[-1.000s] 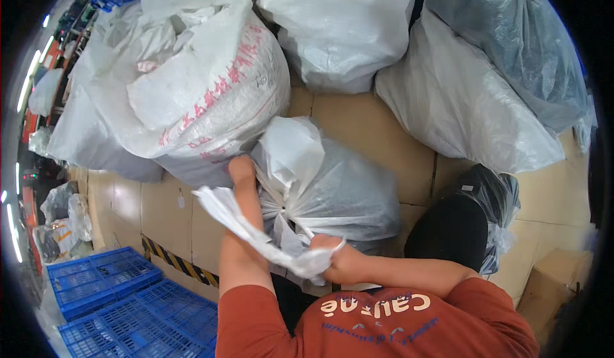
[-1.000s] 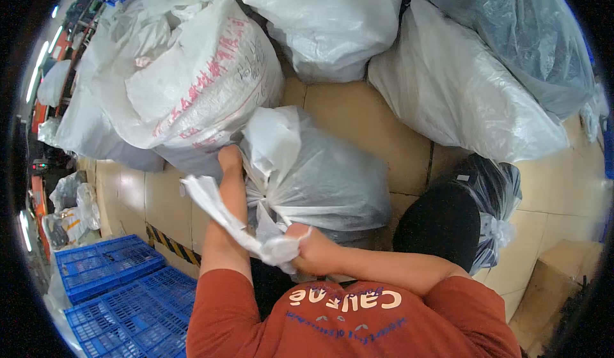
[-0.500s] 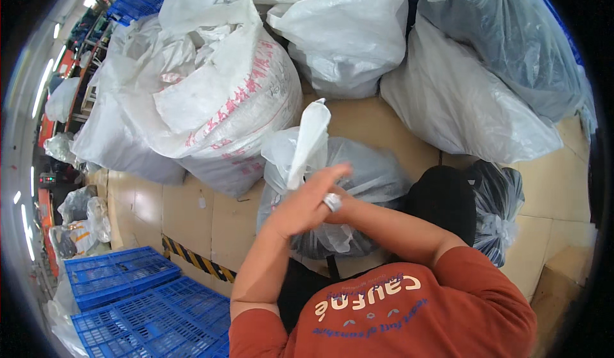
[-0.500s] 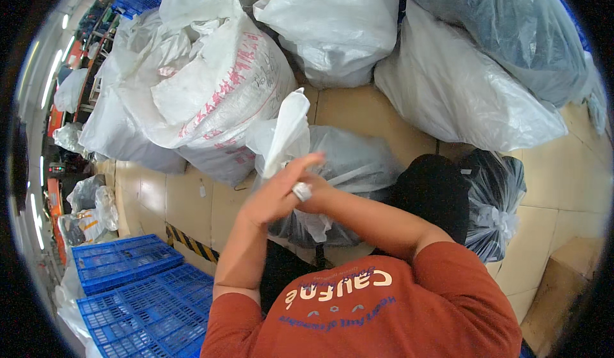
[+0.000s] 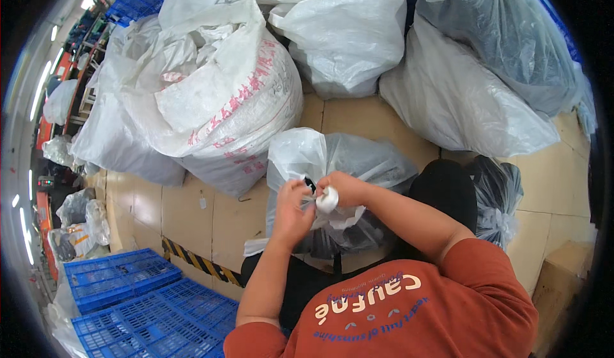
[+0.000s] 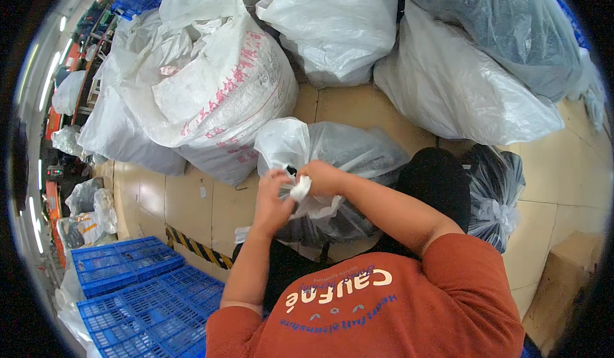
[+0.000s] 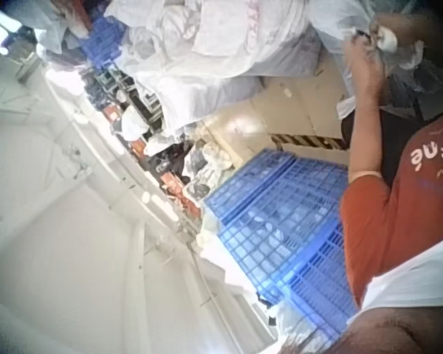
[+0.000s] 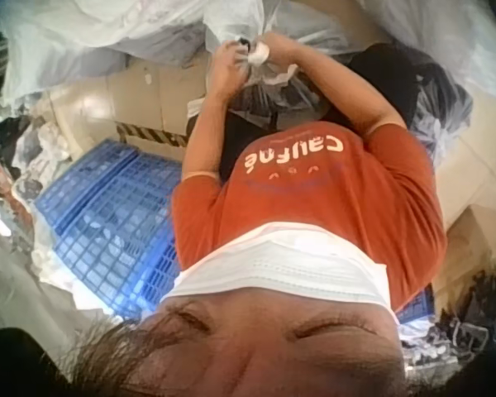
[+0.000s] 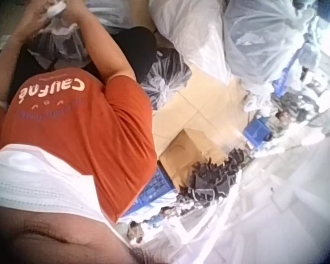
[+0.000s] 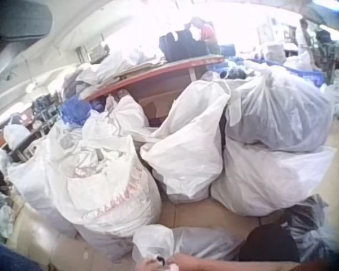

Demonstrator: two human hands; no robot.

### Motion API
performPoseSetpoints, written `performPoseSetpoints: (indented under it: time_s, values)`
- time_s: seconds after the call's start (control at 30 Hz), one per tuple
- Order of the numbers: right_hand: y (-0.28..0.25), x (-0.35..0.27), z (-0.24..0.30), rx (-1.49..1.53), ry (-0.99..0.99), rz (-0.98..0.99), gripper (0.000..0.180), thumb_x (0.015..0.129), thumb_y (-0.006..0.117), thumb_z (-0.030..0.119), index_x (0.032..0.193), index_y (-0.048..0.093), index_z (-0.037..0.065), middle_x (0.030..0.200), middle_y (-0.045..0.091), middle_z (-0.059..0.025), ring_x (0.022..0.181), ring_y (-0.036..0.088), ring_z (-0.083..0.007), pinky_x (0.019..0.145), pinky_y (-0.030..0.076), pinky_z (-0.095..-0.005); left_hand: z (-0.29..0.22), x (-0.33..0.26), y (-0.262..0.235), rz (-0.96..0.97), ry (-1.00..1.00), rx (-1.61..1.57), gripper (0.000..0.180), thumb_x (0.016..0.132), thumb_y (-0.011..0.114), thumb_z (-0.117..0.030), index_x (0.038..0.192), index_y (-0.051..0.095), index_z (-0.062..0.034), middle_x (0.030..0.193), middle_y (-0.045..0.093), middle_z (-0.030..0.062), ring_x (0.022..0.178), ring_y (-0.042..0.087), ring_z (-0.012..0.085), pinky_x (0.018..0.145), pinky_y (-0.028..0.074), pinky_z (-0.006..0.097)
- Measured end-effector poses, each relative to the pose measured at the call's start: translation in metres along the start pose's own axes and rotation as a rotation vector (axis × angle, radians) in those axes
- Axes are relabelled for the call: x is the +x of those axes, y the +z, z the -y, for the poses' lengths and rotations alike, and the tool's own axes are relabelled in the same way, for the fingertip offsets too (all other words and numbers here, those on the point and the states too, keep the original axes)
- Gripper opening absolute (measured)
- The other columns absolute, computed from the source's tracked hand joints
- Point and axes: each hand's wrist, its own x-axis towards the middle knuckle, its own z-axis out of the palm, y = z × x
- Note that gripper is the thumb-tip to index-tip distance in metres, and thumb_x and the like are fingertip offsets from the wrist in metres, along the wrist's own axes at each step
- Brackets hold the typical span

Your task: The recorder extracts bundled shoe components from larger sacks and organizes them into smaller clear plastic bags for distribution or shipping.

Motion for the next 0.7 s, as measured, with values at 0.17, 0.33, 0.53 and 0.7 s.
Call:
performPoseSetpoints:
  time_s: [0.17, 0.33, 0.53, 0.7]
  values:
    - [0.003, -0.005, -0.002, -0.960, -0.475, -0.297, 0.006, 0.069, 0.055, 0.016, 0.075, 0.055, 0.015, 0.083, 0.058, -0.0001, 0.080, 0.056, -0.0186, 0.071, 0.039, -0.0392, 0.037, 0.028, 0.032, 0.358, -0.336, -0.540, 0.030, 0.080, 0.045, -0.007, 0.110, 0.050, -0.0024, 0.107, 0.055, 0.0122, 0.099, 0.053, 0.0236, 0.084, 0.041, 0.031]
    - [0.008, 0.006, -0.019, -1.035, -0.876, -0.646, 0.006, 0.067, 0.054, 0.024, 0.073, 0.053, 0.023, 0.088, 0.053, 0.0044, 0.074, 0.052, -0.0116, 0.068, 0.034, -0.0337, 0.080, 0.039, 0.030, 0.781, -0.382, -0.815, 0.034, 0.078, 0.046, 0.002, 0.111, 0.053, -0.0041, 0.103, 0.056, 0.0056, 0.096, 0.051, 0.0147, 0.081, 0.041, 0.026]
    - [0.001, -0.011, 0.000, -1.084, -0.579, -0.308, 0.008, 0.066, 0.057, 0.024, 0.073, 0.060, 0.024, 0.094, 0.052, 0.0034, 0.077, 0.052, -0.0149, 0.070, 0.036, -0.0330, 0.047, 0.044, 0.024, 0.774, -0.365, -0.649, 0.023, 0.076, 0.054, -0.006, 0.098, 0.053, -0.0032, 0.092, 0.059, 0.0050, 0.082, 0.056, 0.0211, 0.067, 0.045, 0.033]
    - [-0.004, -0.027, 0.016, -1.133, -0.455, -0.149, 0.011, 0.068, 0.055, 0.023, 0.077, 0.062, 0.021, 0.103, 0.046, -0.0018, 0.096, 0.045, -0.0196, 0.079, 0.035, -0.0369, 0.018, 0.059, 0.004, 0.654, 0.147, 0.150, 0.012, 0.079, 0.047, -0.011, 0.089, 0.053, -0.0063, 0.089, 0.057, 0.0108, 0.081, 0.054, 0.0330, 0.066, 0.042, 0.044]
